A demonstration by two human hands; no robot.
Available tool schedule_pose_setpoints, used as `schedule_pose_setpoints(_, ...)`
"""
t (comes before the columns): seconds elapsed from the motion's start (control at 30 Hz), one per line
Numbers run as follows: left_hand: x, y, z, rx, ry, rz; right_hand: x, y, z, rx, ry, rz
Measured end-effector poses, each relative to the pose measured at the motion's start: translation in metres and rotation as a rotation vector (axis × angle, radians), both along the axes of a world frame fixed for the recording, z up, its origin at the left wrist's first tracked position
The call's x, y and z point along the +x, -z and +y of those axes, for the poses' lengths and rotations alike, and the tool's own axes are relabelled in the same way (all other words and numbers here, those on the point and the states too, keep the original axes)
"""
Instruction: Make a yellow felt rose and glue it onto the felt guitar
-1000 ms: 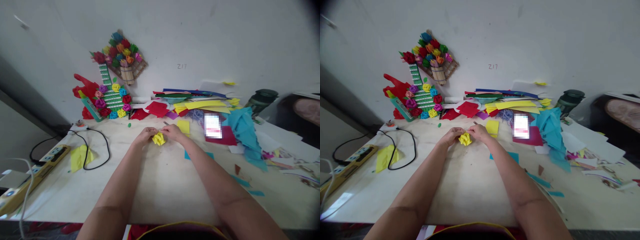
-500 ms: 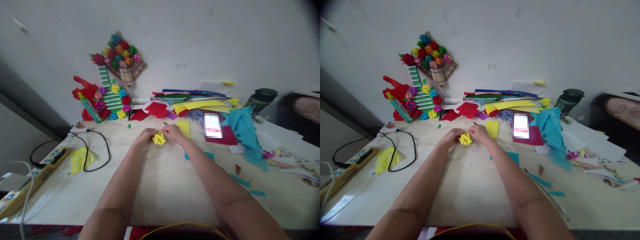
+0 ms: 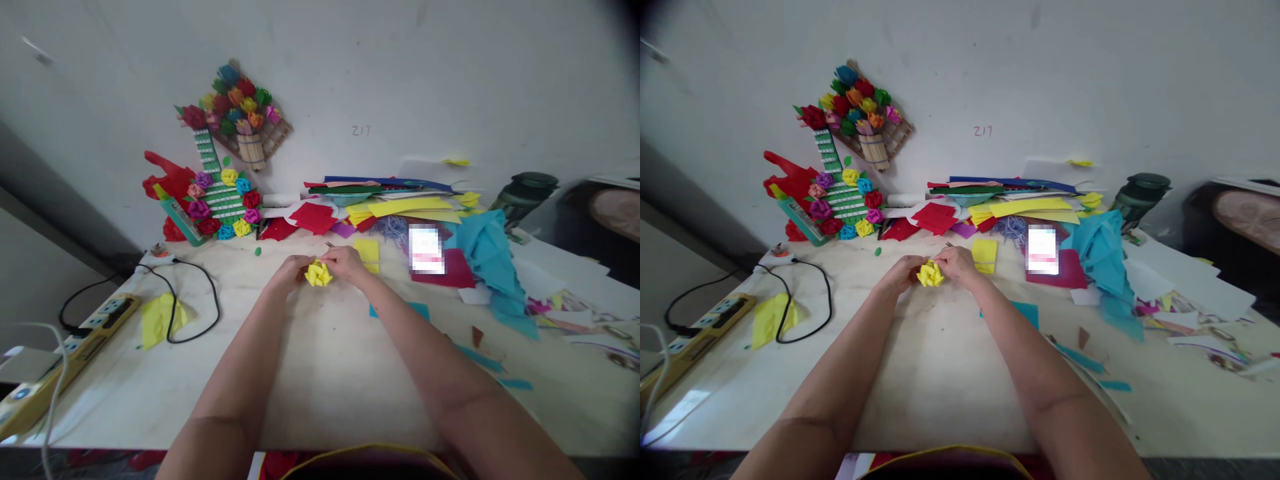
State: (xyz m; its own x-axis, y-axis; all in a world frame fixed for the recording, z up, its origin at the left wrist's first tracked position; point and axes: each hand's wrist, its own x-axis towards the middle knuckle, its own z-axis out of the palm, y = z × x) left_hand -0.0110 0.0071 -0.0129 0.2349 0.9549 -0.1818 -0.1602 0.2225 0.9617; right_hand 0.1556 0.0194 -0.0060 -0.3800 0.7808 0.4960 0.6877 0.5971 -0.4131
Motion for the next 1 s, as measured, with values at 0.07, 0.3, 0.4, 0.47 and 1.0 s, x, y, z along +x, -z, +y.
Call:
schedule_pose_setpoints(0.07,-0.001,-0.001,-0.001,-0.008,0.0,0.011,0.0,0.002,0.002,-0.045,0.01,0.016)
schedule_pose_setpoints(0.3,-0.001,-0.004,-0.003,-0.005,-0.003,0.038,0.006,0.008,0.011,-0.256,-0.083,0.158)
schedule_pose_setpoints(0.4,-0.001,-0.003,-0.003,-0.004,-0.003,0.052,0.008,0.008,0.011,-0.344,-0.193,0.221)
schedule_pose_setpoints(0.47,-0.002,-0.002,-0.002,-0.007,0.006,0.059,0.009,0.006,0.01,-0.411,-0.235,0.258)
schedule_pose_setpoints(1.0,-0.004,-0.006,-0.004,-0.007,0.031,0.08,0.011,0.002,0.009,-0.417,-0.148,0.08)
